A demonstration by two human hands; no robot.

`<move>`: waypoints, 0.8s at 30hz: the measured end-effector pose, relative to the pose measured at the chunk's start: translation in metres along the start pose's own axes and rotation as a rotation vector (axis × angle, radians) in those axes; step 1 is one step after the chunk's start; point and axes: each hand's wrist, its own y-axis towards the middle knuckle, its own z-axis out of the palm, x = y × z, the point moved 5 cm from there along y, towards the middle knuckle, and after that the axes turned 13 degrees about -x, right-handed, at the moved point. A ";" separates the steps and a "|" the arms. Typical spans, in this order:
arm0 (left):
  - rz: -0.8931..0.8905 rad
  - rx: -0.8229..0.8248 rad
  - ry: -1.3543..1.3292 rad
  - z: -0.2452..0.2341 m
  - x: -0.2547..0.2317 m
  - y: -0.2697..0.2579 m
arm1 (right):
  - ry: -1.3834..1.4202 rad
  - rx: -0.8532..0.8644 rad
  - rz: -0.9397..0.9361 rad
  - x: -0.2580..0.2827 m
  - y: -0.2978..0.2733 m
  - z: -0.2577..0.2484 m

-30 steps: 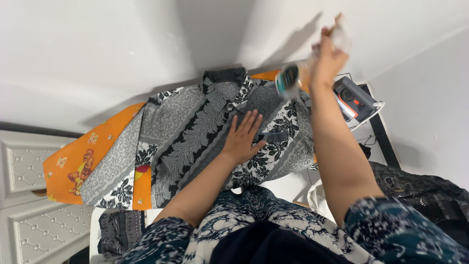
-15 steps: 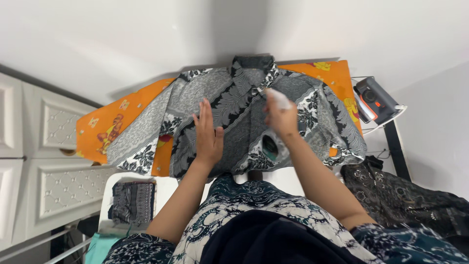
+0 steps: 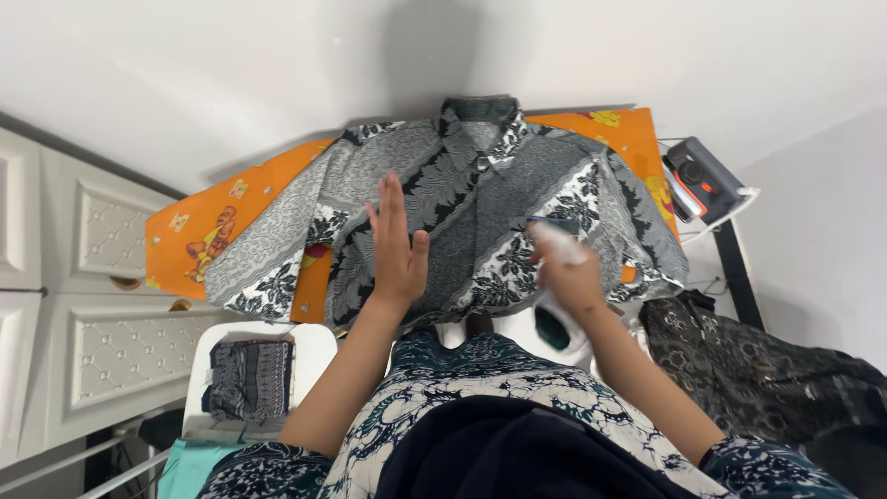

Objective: The person irons a patterned shirt on an ironing board. They spray the fabric with water, smooth it out, and use an iron to press the sleeves, collar, and body of the shirt, flipping it over to iron both sides.

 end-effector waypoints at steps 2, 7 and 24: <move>0.009 0.056 -0.019 0.013 -0.002 -0.003 | 0.240 -0.028 -0.149 0.009 0.015 -0.028; 0.060 0.170 -0.051 0.045 -0.015 -0.005 | 0.096 0.046 -0.087 -0.023 0.001 -0.079; 0.173 0.414 -0.150 0.126 -0.059 0.007 | 0.214 -0.118 -0.111 -0.005 0.053 -0.127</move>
